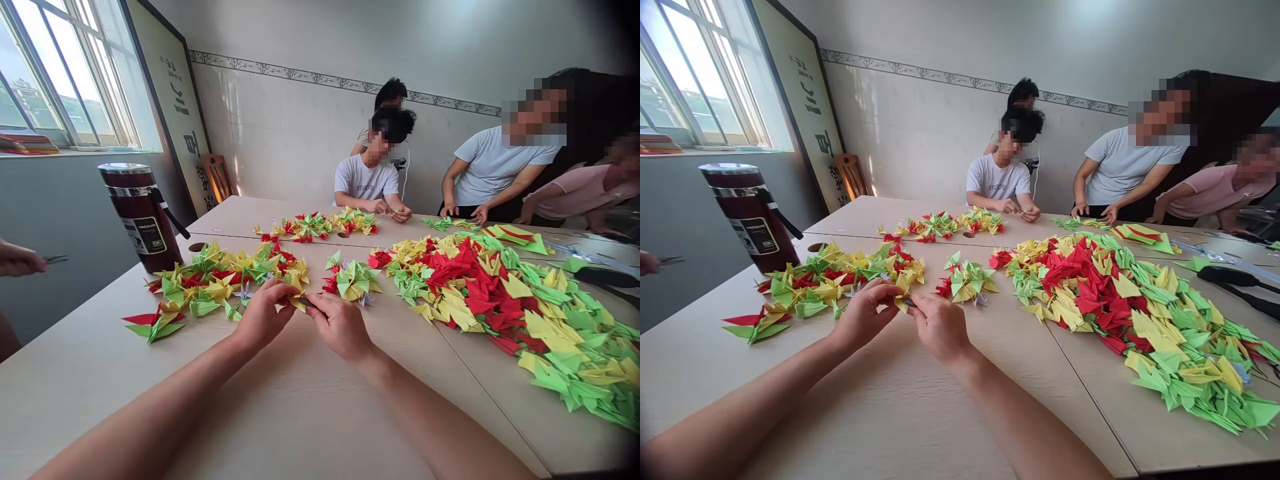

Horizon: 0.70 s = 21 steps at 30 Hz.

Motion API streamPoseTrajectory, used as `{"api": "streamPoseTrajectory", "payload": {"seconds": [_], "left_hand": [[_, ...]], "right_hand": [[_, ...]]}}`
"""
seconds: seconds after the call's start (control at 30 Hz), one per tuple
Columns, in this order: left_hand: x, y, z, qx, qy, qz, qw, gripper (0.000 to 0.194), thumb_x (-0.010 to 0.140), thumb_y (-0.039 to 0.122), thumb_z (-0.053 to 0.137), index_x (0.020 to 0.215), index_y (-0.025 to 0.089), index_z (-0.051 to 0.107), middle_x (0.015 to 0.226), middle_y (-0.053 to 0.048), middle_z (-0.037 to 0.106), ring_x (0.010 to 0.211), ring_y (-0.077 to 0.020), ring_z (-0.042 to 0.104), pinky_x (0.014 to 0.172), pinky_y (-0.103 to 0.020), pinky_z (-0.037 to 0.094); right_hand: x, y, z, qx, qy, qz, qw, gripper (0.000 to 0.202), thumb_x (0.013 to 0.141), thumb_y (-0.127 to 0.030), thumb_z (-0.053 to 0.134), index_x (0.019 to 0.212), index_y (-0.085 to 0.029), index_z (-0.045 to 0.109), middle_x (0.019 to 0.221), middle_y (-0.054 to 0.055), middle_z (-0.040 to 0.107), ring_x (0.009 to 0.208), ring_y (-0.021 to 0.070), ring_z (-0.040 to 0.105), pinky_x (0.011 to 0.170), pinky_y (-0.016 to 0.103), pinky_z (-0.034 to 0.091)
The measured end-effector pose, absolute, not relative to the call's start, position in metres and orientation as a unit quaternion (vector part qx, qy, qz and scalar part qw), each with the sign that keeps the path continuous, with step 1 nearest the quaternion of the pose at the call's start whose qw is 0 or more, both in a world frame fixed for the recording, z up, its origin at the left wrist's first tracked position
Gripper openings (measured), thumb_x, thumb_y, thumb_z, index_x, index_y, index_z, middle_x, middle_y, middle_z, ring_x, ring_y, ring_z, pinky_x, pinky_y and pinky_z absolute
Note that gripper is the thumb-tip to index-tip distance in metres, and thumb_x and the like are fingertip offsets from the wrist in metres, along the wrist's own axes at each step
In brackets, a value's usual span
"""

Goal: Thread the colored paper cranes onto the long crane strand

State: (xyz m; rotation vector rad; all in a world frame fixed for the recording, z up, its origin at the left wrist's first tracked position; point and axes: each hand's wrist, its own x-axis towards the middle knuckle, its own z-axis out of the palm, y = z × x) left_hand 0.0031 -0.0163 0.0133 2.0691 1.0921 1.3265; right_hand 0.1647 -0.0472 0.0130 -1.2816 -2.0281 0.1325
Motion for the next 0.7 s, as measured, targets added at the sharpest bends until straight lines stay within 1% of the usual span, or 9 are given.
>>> {"api": "streamPoseTrajectory", "payload": {"seconds": [0.1,0.2,0.3,0.37,0.43,0.6,0.7], "left_hand": [[0.0027,-0.0158,0.0125,0.747,0.397,0.478,0.239,0.018,0.067,0.013,0.057,0.078,0.021,0.069,0.075,-0.003,0.058,0.065,-0.014,0.055,0.06,-0.024,0.045],[0.0021,-0.0148,0.0115,0.743,0.403,0.473,0.248,0.015,0.068,0.016,0.058,0.078,0.019,0.068,0.076,-0.003,0.058,0.065,-0.014,0.056,0.06,-0.024,0.046],[0.0015,-0.0134,0.0111,0.738,0.411,0.475,0.245,0.007,0.07,0.022,0.06,0.07,0.019,0.066,0.07,-0.002,0.055,0.062,-0.0136,0.054,0.057,-0.023,0.045],[0.0012,-0.0124,0.0112,0.743,0.418,0.468,0.236,0.011,0.072,0.027,0.059,0.067,0.019,0.064,0.066,-0.001,0.054,0.062,-0.0136,0.053,0.057,-0.023,0.045],[0.0009,-0.0115,0.0112,0.752,0.425,0.454,0.219,0.014,0.074,0.029,0.057,0.07,0.018,0.063,0.065,-0.001,0.055,0.063,-0.0137,0.053,0.057,-0.023,0.045],[0.0009,-0.0101,0.0092,0.766,0.427,0.437,0.199,0.015,0.075,0.029,0.055,0.077,0.016,0.063,0.069,-0.002,0.056,0.063,-0.0135,0.054,0.057,-0.024,0.046],[0.0016,-0.0107,0.0074,0.776,0.414,0.43,0.204,0.013,0.074,0.025,0.054,0.078,0.016,0.063,0.072,-0.003,0.058,0.064,-0.0132,0.056,0.058,-0.024,0.047]], "right_hand": [[0.1648,-0.0458,0.0117,-0.496,-0.786,0.06,0.363,0.022,0.085,-0.021,0.049,0.099,-0.024,0.067,0.086,0.004,0.069,0.079,0.0186,0.061,0.069,0.026,0.043],[0.165,-0.0446,0.0104,-0.493,-0.774,0.081,0.389,0.021,0.085,-0.024,0.05,0.1,-0.023,0.066,0.089,0.005,0.069,0.081,0.0189,0.062,0.073,0.027,0.045],[0.165,-0.0437,0.0093,-0.493,-0.758,0.099,0.416,0.022,0.084,-0.025,0.052,0.101,-0.021,0.065,0.09,0.005,0.069,0.082,0.0195,0.062,0.075,0.029,0.046],[0.1647,-0.0437,0.0091,-0.488,-0.748,0.114,0.435,0.023,0.082,-0.025,0.054,0.102,-0.02,0.064,0.091,0.006,0.069,0.083,0.0198,0.062,0.075,0.03,0.047],[0.1641,-0.0444,0.0096,-0.481,-0.732,0.133,0.464,0.025,0.08,-0.027,0.056,0.103,-0.02,0.064,0.092,0.006,0.069,0.083,0.0198,0.063,0.075,0.031,0.049],[0.1628,-0.0452,0.0113,-0.468,-0.652,0.217,0.556,0.031,0.076,-0.034,0.061,0.101,-0.017,0.065,0.093,0.008,0.069,0.082,0.0196,0.064,0.074,0.031,0.052],[0.163,-0.0427,0.0087,-0.463,-0.624,0.263,0.572,0.029,0.076,-0.036,0.06,0.097,-0.017,0.065,0.091,0.007,0.069,0.08,0.0192,0.064,0.073,0.031,0.052]]}}
